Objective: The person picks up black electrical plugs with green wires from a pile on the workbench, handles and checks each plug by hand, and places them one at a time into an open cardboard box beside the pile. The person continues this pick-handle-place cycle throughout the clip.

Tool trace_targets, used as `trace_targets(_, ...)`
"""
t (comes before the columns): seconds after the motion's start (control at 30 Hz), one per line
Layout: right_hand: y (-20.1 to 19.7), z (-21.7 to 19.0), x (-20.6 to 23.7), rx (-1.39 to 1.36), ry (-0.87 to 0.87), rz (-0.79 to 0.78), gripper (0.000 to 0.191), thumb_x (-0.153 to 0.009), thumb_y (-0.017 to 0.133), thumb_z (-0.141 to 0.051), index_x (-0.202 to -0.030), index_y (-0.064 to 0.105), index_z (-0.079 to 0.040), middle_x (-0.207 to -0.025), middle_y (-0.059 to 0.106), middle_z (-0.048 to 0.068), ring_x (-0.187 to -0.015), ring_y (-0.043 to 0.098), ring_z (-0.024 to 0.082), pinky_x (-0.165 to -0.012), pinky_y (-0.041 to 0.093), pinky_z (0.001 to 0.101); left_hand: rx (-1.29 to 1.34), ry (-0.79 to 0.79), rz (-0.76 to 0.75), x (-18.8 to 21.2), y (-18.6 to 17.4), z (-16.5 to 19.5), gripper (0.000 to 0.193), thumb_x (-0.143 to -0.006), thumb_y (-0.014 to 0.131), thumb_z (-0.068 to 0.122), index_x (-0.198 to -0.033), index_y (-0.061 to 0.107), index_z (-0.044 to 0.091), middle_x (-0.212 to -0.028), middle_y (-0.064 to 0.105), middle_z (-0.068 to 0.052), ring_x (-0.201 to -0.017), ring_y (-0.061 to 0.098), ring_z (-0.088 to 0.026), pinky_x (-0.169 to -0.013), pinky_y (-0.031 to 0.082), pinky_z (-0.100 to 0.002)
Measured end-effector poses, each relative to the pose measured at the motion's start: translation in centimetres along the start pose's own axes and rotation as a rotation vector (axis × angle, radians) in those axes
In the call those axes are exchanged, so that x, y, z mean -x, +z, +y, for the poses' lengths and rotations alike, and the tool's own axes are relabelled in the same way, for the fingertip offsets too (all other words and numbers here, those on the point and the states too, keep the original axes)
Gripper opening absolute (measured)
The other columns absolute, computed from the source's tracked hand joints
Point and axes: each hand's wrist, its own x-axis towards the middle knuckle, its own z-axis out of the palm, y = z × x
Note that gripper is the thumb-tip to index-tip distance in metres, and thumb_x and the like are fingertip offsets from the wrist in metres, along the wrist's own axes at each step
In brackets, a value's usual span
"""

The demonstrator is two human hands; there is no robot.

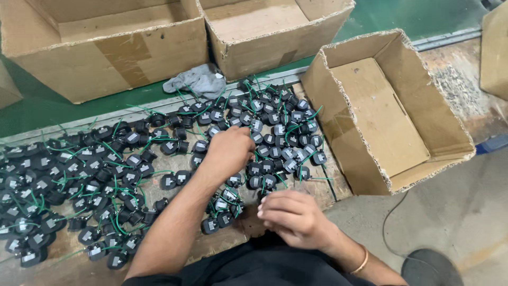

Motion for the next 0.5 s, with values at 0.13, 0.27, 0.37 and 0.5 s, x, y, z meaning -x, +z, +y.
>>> trace_targets(0.13,-5.6,2.5,1.4,0.682,0.233,0.364,0.047,-0.074,0.084,-0.012,-0.115,0.065,0.001,-0.110,0.069,0.015,-0.108,0.066,0.038,-0.093,0.054,0.0488,-0.037,-0.007,0.089,-0.2,-0.3,-0.3,0.010,-0.075,0.072,0.014,-0.078,0.081,0.016,-0.086,0.070,-0.005,-0.091,0.069,-0.029,-0.075,0.055,-0.045)
trace_targets(0.27,-10.5,6.8,3.5,0.951,0.905,0.009,0.082,-0.072,0.089,-0.040,-0.140,0.063,-0.003,-0.095,0.074,0.013,-0.086,0.070,0.038,-0.070,0.054,0.0495,0.003,-0.039,0.102,-0.2,-1.2,-0.2,0.011,-0.076,0.072,0.015,-0.081,0.082,0.018,-0.089,0.072,-0.003,-0.088,0.070,-0.030,-0.073,0.055,-0.046)
trace_targets(0.37,-10.8,8.5,6.1,0.954,1.012,-0.009,0.043,-0.083,0.080,-0.045,-0.111,0.073,-0.014,-0.077,0.070,0.015,-0.078,0.069,0.040,-0.066,0.052,0.0502,0.019,-0.049,0.110,-0.8,-2.2,0.3,0.009,-0.077,0.075,0.020,-0.083,0.081,0.017,-0.090,0.073,-0.003,-0.086,0.070,-0.030,-0.071,0.054,-0.046)
trace_targets(0.5,-11.8,10.0,8.6,0.817,1.046,0.110,0.038,-0.093,0.077,-0.044,-0.098,0.067,-0.008,-0.068,0.063,0.018,-0.073,0.064,0.042,-0.065,0.049,0.0490,0.048,-0.072,0.119,-0.3,-2.8,0.5,0.009,-0.079,0.077,0.022,-0.083,0.081,0.016,-0.089,0.073,-0.003,-0.087,0.070,-0.029,-0.071,0.054,-0.045)
